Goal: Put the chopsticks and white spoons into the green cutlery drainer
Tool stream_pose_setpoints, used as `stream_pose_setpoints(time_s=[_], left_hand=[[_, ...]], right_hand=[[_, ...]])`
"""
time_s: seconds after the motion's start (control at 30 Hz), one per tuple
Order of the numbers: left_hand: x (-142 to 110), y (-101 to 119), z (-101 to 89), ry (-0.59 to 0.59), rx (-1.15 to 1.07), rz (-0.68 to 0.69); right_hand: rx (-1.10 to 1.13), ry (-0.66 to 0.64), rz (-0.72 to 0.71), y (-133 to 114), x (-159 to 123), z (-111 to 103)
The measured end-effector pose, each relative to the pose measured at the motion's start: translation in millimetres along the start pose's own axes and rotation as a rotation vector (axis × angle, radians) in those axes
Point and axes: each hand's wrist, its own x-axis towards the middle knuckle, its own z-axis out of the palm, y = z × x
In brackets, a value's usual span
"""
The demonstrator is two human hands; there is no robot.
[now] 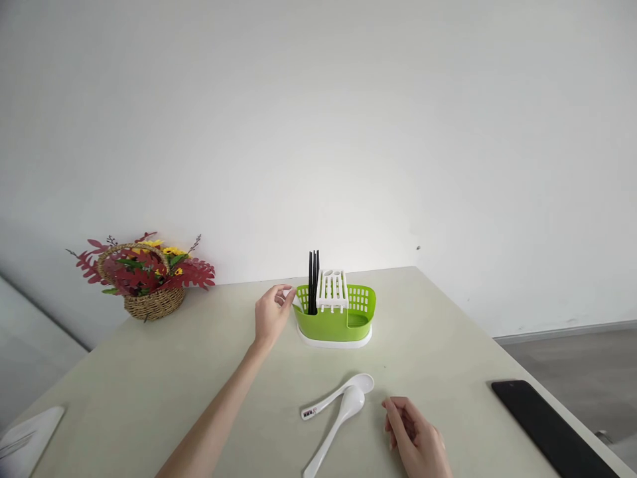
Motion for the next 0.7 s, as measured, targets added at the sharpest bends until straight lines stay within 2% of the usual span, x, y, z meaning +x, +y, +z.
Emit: stream_pose_setpoints(time_s=[0.1,0.2,0.23,0.27,0.3,0.33,0.43,0.5,0.57,0.7], left_hand=[[0.2,-1.2,1.6,0.031,0.115,0.023],[-5.4,4.7,1.6,0.164,0.123,0.095],[-8.7,9.1,0.6,0.177,0.098,0.131],[-12.8,14.5,-1.0,0.138,0.066,0.171],[-17.8,20.9,-3.0,0.040,0.035,0.215],[-23.4,27.8,-5.2,-0.117,0.010,0.263],[-44.3,47.1,-9.0,-0.667,0.007,0.385],[-60.6,55.5,-6.2,-0.890,0.061,0.402],[-77.4,59.8,1.0,-0.974,0.141,0.381],[-106.9,64.5,18.2,-0.971,0.345,0.349]], right_hand=[[-0.009,0.007,0.004,-0.7,0.1,-0.1],[-0.017,0.014,-0.009,-1.1,0.4,0.0],[-0.021,0.015,-0.015,-1.2,0.5,-0.1],[-0.023,0.016,-0.021,-1.3,0.5,-0.2],[-0.024,0.018,-0.024,-1.4,0.5,-0.4],[-0.024,0.018,-0.027,-1.5,0.4,-0.5],[-0.015,0.028,-0.039,-1.7,-0.1,-0.9],[-0.010,0.035,-0.045,-1.5,-0.3,-0.7],[-0.009,0.032,-0.043,-0.8,0.0,0.0],[-0.013,0.013,-0.032,1.9,1.5,1.4]])
